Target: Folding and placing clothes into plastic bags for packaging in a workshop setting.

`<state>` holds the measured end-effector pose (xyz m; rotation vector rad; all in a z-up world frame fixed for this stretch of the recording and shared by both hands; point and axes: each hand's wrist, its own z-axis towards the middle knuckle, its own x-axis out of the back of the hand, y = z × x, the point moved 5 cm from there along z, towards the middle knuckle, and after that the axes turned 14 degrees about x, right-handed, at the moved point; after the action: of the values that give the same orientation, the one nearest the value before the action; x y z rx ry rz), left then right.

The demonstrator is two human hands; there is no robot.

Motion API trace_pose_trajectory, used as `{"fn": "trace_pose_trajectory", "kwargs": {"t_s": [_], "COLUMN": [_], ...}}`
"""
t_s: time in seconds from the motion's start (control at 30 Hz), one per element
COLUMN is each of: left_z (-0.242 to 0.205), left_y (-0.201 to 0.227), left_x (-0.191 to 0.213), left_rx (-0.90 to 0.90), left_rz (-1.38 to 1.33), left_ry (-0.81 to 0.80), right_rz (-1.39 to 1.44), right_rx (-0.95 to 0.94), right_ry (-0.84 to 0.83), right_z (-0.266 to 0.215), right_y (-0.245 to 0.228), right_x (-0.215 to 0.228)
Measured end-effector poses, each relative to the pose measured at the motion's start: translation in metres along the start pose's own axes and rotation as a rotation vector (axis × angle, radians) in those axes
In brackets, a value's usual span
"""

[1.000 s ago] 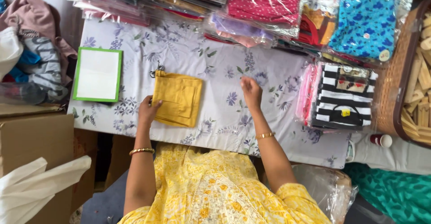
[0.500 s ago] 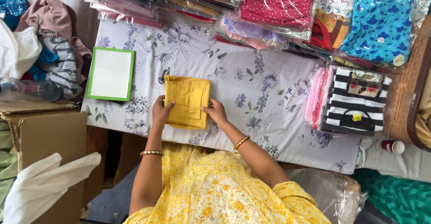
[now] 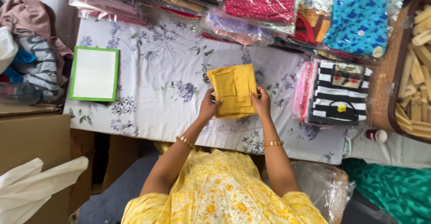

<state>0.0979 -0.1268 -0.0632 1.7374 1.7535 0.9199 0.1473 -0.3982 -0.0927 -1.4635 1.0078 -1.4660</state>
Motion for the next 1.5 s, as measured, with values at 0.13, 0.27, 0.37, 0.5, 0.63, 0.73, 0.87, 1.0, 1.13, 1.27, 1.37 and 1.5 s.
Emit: {"fn": "trace_pose_trajectory", "kwargs": {"t_s": [0.13,0.27,0.37,0.5,0.63,0.73,0.87,1.0,1.13,1.27,1.37,1.5], "left_z": [0.025,0.023,0.025,0.016,-0.011,-0.046,-0.041,-0.028,-0.015,-0.011,-0.009,0.003], "left_y": [-0.021,-0.02,-0.009,0.004,0.012,0.029,0.011,0.009,0.002,-0.003,-0.007,-0.013], "left_x": [-0.031,-0.055,-0.073,-0.077,-0.051,-0.055,-0.068,-0.07,-0.069,-0.067,-0.067,-0.067], "left_rx": [0.083,0.07,-0.017,-0.26,-0.505,-0.646,-0.714,-0.646,-0.582,-0.61,-0.611,-0.5], "left_rz": [0.203,0.068,-0.106,0.053,0.455,0.828,1.081,1.054,0.946,0.872,0.863,0.796], "left_ry": [0.005,-0.056,-0.247,-0.301,-0.123,-0.072,0.039,0.085,0.068,0.078,0.078,0.058], "right_rz": [-0.066,-0.169,-0.32,-0.424,-0.362,-0.383,-0.36,-0.328,-0.295,-0.208,-0.205,-0.253], "right_rx": [-0.079,0.308,0.383,0.234,0.231,0.228,0.299,0.292,0.31,0.26,0.256,0.33], "right_ry": [0.017,-0.094,-0.178,-0.015,0.109,0.151,0.231,0.252,0.274,0.294,0.293,0.301], "right_z": [0.005,-0.01,-0.013,-0.017,-0.021,-0.029,-0.048,-0.069,-0.09,-0.104,-0.111,-0.12], "right_y": [0.017,-0.052,-0.098,-0.082,-0.086,-0.091,-0.1,-0.109,-0.111,-0.109,-0.11,-0.131], "right_x": [0.01,-0.006,-0.024,-0.018,0.015,0.045,0.081,0.101,0.109,0.115,0.115,0.111]}}
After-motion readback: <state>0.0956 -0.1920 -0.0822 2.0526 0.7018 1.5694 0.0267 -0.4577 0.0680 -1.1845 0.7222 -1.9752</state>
